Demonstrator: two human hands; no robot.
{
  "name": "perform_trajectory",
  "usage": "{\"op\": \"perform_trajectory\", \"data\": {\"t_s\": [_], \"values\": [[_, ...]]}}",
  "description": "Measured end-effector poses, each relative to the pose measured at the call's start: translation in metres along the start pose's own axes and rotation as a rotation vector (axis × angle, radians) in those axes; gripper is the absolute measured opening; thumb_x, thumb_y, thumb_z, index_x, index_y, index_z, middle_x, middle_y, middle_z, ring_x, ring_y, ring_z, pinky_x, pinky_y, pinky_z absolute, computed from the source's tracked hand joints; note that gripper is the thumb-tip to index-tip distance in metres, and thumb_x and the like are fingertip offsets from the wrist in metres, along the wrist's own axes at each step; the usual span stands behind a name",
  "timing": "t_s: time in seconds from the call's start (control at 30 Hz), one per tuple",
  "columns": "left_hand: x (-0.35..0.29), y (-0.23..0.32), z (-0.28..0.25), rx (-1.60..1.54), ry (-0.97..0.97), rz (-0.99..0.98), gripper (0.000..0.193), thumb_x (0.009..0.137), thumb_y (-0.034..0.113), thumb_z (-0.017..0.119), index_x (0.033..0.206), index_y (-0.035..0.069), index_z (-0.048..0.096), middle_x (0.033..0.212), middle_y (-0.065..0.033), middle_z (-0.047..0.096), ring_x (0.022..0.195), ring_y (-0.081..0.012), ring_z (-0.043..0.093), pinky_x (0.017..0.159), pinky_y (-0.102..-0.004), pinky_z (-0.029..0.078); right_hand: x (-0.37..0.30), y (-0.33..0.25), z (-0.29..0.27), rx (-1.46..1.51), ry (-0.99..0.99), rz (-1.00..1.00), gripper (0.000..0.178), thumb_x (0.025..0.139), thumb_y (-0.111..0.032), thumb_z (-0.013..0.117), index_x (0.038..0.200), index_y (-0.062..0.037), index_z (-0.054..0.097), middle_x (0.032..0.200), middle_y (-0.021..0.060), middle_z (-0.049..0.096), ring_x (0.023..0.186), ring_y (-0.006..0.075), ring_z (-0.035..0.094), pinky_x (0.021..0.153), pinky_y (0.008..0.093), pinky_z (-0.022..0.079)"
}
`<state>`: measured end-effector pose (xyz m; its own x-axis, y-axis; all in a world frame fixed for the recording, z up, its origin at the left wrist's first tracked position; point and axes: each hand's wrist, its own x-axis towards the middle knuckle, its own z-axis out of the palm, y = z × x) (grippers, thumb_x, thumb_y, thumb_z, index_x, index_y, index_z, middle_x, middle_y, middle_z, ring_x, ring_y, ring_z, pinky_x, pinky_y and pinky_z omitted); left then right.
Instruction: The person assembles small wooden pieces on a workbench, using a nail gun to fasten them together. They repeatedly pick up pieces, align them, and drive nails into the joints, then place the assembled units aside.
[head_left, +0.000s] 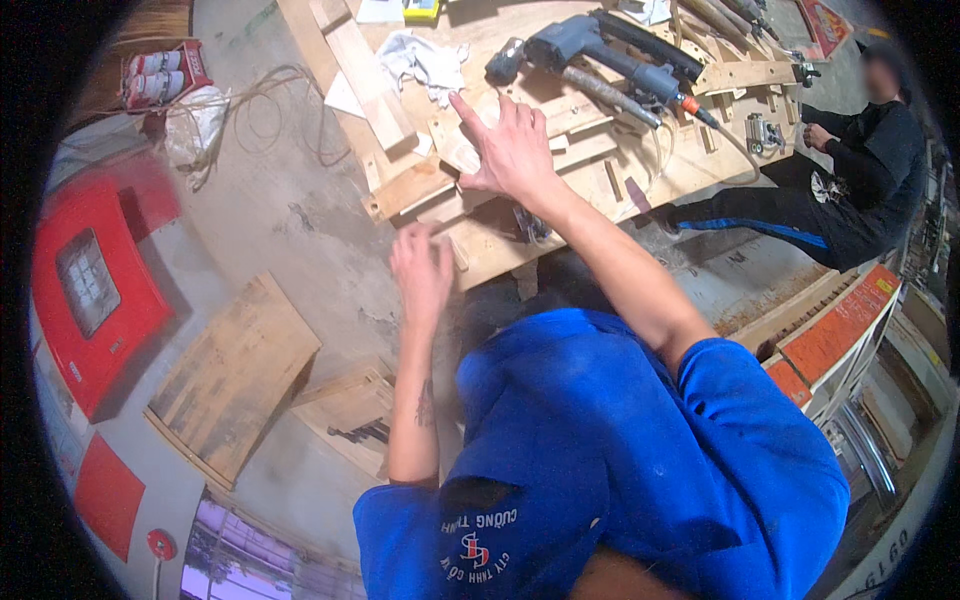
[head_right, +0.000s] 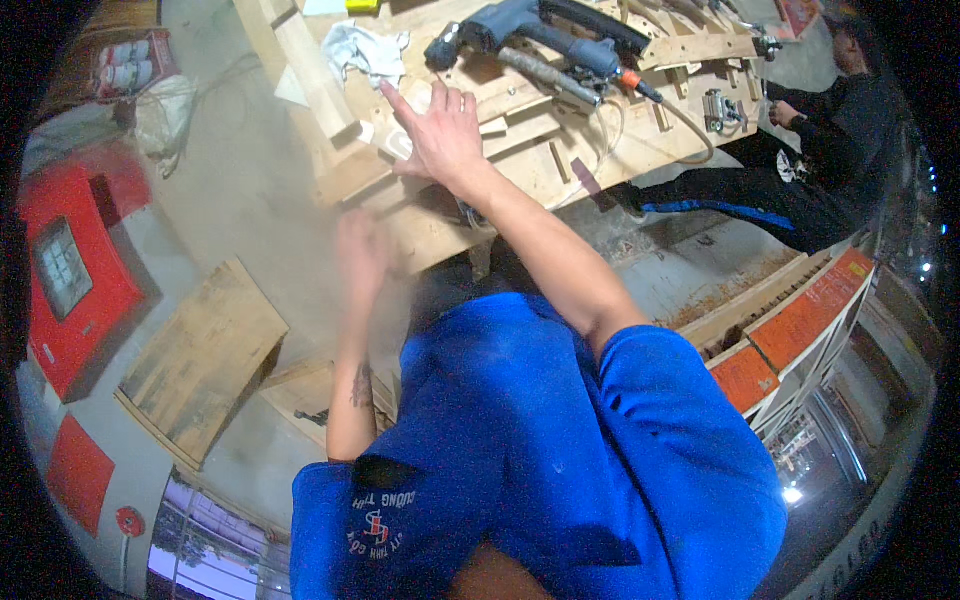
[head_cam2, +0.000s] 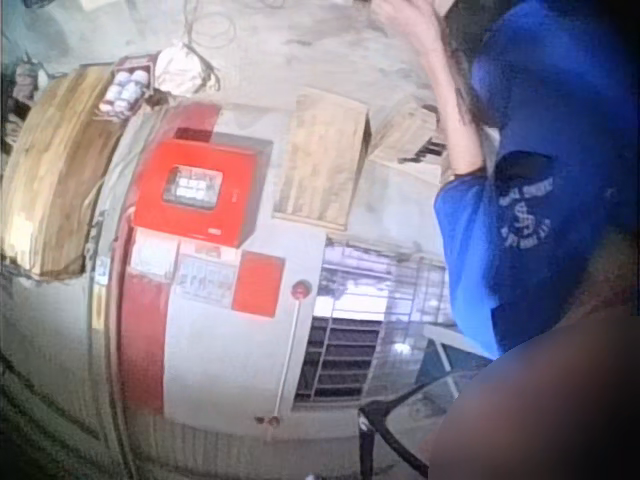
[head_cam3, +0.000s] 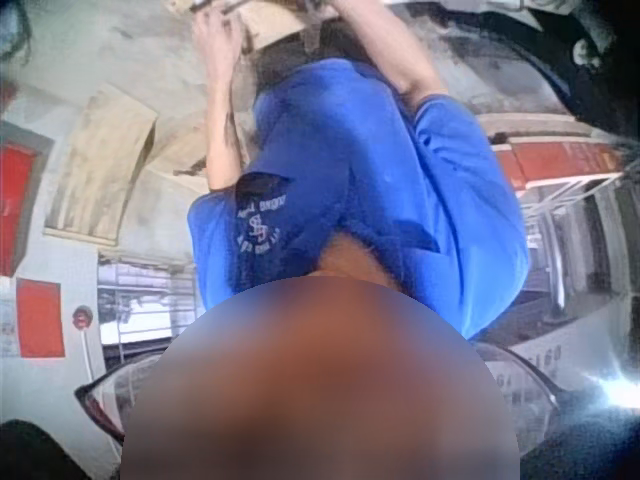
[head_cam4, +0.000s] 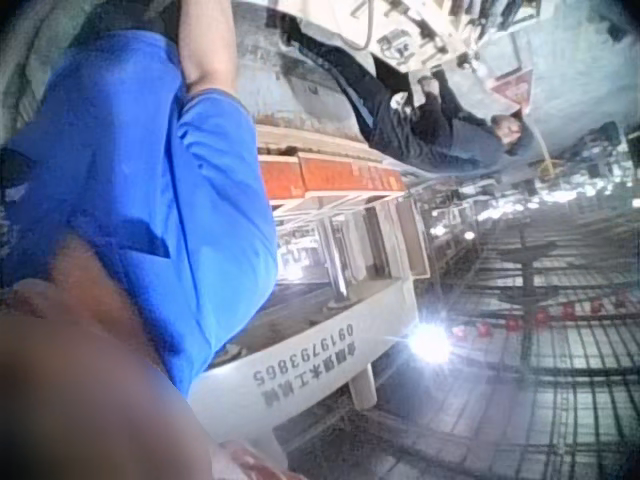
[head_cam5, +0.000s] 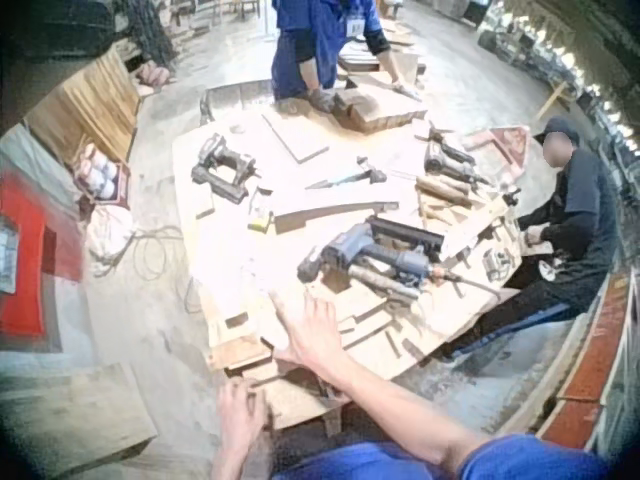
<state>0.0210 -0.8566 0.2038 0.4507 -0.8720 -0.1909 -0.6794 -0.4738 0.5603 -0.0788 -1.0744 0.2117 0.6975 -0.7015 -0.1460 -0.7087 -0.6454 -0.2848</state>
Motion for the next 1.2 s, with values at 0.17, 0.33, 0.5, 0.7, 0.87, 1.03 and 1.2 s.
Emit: {"op": "perform_trajectory", "data": {"t_s": [0.17,0.33,0.5,0.7,0.87,1.03,1.2], "values": [[0.01,-0.004,0.009,-0.053,0.14,-0.16,0.055,0.088,0.023,0.076,0.137,0.01,0.057,0.13,-0.019,0.054,0.125,-0.0385,0.052,0.106,-0.0502,0.04,-0.007,-0.006,0.015,-0.049,0.013,0.005,0.126,0.063,-0.057,0.09,0.165,-0.0399,0.018,0.142,0.0324,0.046,0.134,0.0488,0.045,0.112,0.0629,0.033],[0.053,0.031,0.027,-0.073,0.106,-0.027,0.103,0.073,0.034,0.088,0.157,0.014,0.033,0.148,-0.0212,0.043,0.14,-0.0366,0.042,0.119,-0.051,0.031,-0.023,0.003,-0.013,0.021,0.085,0.06,0.124,0.068,-0.06,0.086,0.166,-0.0355,0.015,0.156,0.0337,0.036,0.146,0.0568,0.029,0.118,0.0671,0.026],[0.077,0.052,0.053,-0.084,0.158,-0.067,0.122,0.069,0.038,0.092,0.162,0.012,0.017,0.154,-0.021,0.039,0.147,-0.0353,0.034,0.123,-0.0524,0.024,-0.064,0.037,-0.055,0.143,0.184,0.127,0.108,0.083,-0.051,0.079,0.167,-0.0225,0.017,0.159,0.0305,0.035,0.147,0.0544,0.029,0.12,0.0617,0.028],[0.067,0.053,0.04,-0.265,0.183,-0.089,0.122,0.066,0.027,0.093,0.16,0.008,0.017,0.147,-0.0246,0.04,0.137,-0.0438,0.04,0.12,-0.0518,0.03,-0.086,0.048,-0.066,0.397,0.186,0.074,0.103,0.085,-0.036,0.077,0.166,-0.0134,0.018,0.151,0.0318,0.042,0.143,0.0496,0.037,0.118,0.0564,0.032],[0.038,0.075,-0.026,-0.198,0.106,0.143,0.124,0.063,0.02,0.092,0.16,0.01,0.015,0.146,-0.0228,0.043,0.135,-0.0428,0.044,0.115,-0.054,0.034,-0.073,0.026,-0.066,1.002,-0.197,0.154,0.12,0.079,-0.043,0.082,0.166,-0.0057,0.009,0.131,0.0322,0.062,0.124,0.0437,0.06,0.11,0.0435,0.046],[0.029,0.116,-0.09,0.192,-0.054,0.521,0.119,0.06,0.014,0.091,0.158,0.023,0.025,0.139,-0.0186,0.05,0.129,-0.0393,0.051,0.105,-0.054,0.041,-0.067,0.016,-0.075,1.222,-0.418,0.043,0.139,0.07,-0.029,0.092,0.166,-0.0103,-0.006,0.111,0.0199,0.074,0.108,0.0304,0.07,0.102,0.0366,0.05],[0.02,0.148,-0.119,-0.143,0.0,0.286,0.097,0.07,0.019,0.091,0.153,0.013,0.041,0.151,-0.0185,0.047,0.138,-0.0394,0.049,0.114,-0.0513,0.04,-0.085,0.029,-0.084,1.645,-0.386,0.148,0.138,0.07,-0.01,0.092,0.168,-0.0188,-0.005,0.131,0.0181,0.063,0.119,0.02,0.061,0.1,0.0336,0.049]]}}
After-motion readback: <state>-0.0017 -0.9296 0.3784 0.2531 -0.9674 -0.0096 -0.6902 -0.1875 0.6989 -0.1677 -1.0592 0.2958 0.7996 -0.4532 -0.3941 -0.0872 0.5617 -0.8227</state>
